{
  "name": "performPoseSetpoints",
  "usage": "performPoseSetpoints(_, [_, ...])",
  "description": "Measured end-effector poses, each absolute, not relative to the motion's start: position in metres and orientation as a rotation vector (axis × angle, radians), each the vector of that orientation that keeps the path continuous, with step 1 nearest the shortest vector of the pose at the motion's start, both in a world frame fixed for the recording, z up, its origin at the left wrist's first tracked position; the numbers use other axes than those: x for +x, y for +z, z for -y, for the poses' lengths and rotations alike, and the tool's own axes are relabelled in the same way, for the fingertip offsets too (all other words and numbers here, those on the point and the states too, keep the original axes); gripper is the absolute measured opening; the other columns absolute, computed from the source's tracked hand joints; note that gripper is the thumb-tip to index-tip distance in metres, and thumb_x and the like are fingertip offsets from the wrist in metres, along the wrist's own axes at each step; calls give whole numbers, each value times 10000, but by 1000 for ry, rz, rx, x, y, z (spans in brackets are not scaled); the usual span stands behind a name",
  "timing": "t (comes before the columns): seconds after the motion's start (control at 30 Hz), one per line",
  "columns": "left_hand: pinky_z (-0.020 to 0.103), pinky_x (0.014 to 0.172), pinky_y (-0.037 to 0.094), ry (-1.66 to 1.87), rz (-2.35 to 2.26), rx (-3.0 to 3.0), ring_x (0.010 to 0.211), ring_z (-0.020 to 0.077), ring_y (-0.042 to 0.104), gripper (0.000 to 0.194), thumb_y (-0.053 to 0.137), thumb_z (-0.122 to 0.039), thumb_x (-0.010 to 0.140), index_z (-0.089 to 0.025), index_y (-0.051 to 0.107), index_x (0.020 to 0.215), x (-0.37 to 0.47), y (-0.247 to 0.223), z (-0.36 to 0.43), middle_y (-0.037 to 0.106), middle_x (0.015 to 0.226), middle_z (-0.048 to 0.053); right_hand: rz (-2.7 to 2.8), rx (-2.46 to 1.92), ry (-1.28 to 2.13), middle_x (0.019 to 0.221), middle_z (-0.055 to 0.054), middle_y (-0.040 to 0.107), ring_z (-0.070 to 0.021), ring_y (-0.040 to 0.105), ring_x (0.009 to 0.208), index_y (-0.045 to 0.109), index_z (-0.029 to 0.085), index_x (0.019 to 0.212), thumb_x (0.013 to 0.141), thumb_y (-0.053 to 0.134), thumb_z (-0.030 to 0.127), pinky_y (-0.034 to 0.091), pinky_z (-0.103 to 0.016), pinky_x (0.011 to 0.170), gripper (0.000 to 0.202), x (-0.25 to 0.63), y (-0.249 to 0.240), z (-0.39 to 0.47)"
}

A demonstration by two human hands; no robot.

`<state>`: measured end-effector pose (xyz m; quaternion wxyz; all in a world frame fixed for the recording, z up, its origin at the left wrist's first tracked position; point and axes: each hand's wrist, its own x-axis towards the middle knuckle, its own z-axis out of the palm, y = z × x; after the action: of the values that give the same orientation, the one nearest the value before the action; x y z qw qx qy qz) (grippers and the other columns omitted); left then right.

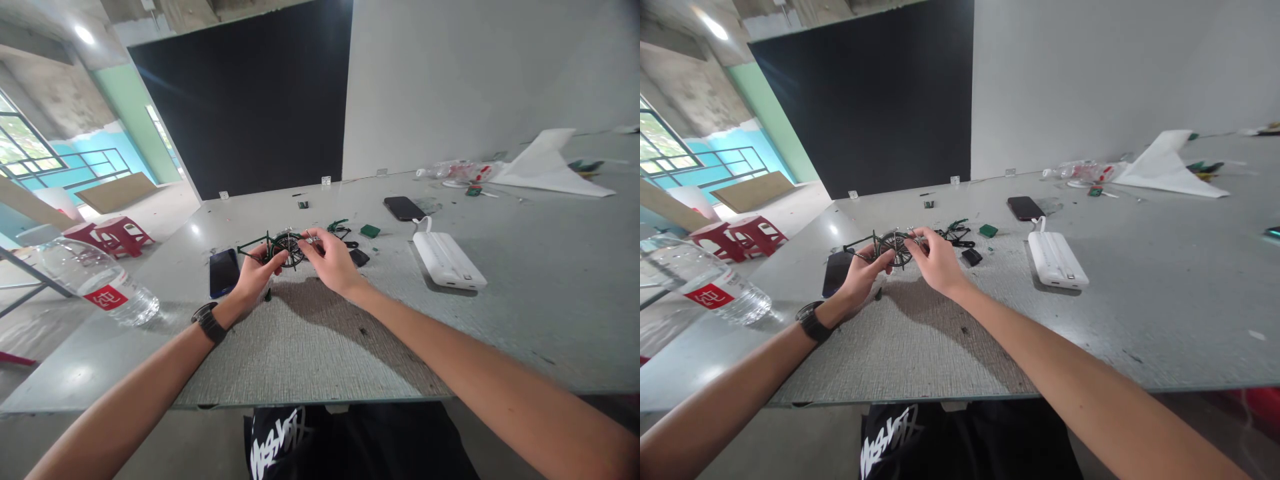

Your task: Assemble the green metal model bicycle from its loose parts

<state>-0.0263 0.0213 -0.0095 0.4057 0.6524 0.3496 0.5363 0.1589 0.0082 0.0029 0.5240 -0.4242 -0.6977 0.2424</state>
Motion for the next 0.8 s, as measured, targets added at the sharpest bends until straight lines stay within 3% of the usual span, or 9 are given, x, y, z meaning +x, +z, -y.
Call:
performPoseSetpoints(0.3, [273, 579, 396, 1360, -893, 1654, 588, 121, 497, 312, 689, -448, 880, -178, 628, 737, -28, -14, -25, 575, 670, 6, 1630, -1020, 642, 725, -18, 606, -143, 499, 605, 653, 182, 1030, 975, 538, 530, 369, -291, 565, 370, 160, 1, -13])
performPoseSetpoints(0.8, [265, 551, 398, 1330, -954, 1631, 571, 121, 497, 346, 689, -488, 862, -168, 636, 743, -27, -12, -27, 590, 658, 16, 1660, -1020, 612, 903, -62, 695, -201, 638, 765, 611, 208, 1005, 969, 536, 489, 457, -319, 667, 294, 159, -3, -17])
